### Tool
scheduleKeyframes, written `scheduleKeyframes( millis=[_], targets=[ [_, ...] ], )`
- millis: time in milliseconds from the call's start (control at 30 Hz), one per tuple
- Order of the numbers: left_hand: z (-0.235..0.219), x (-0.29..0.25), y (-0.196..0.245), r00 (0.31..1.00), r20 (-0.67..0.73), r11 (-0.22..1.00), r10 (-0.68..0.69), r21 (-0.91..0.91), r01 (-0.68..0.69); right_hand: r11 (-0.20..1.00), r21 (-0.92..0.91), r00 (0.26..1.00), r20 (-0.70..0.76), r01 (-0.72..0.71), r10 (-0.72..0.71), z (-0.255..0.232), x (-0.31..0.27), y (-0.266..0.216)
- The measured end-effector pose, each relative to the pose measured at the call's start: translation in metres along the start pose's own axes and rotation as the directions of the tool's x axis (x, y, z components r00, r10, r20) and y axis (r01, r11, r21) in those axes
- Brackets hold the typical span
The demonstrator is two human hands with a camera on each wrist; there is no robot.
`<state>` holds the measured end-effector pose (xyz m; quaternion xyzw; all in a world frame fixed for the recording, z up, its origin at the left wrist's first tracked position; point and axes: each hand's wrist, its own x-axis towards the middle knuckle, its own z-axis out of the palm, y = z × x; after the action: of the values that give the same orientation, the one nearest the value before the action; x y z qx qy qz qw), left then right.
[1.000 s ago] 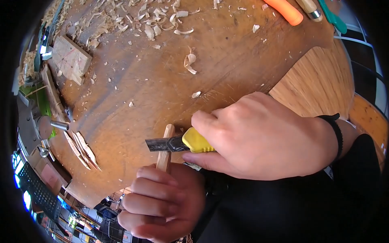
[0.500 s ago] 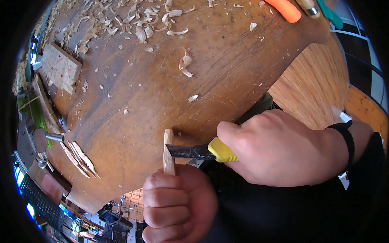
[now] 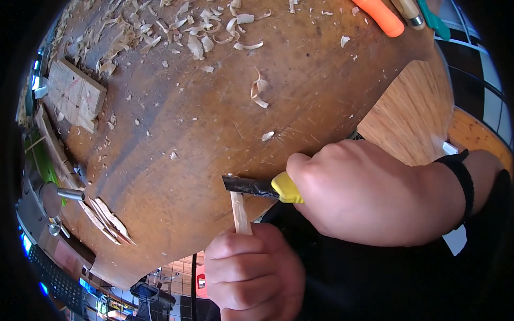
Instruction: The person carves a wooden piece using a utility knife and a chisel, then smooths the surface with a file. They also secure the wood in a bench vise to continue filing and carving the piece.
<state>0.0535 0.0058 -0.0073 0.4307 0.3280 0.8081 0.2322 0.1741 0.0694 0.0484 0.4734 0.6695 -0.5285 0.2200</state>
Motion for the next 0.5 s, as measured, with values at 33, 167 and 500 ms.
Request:
scheduleKeyframes(
  millis=[33,167,500],
  targets=[
    [0.000,0.002,0.006,0.996,0.009,0.993,-0.094,0.066,0.093,1.000,-0.013,1.000,-0.014,0.023,-0.023,-0.001,0.001,-0.001],
    [0.000,0.000,-0.003,0.998,-0.037,0.999,-0.044,0.004,0.044,1.000,-0.020,0.999,-0.037,0.009,-0.010,0.002,0.002,-0.001],
    [-0.017,-0.004,0.011,0.980,0.136,0.986,-0.143,0.104,0.129,0.999,0.042,0.999,0.033,0.032,-0.034,0.000,-0.011,-0.002]
  ],
)
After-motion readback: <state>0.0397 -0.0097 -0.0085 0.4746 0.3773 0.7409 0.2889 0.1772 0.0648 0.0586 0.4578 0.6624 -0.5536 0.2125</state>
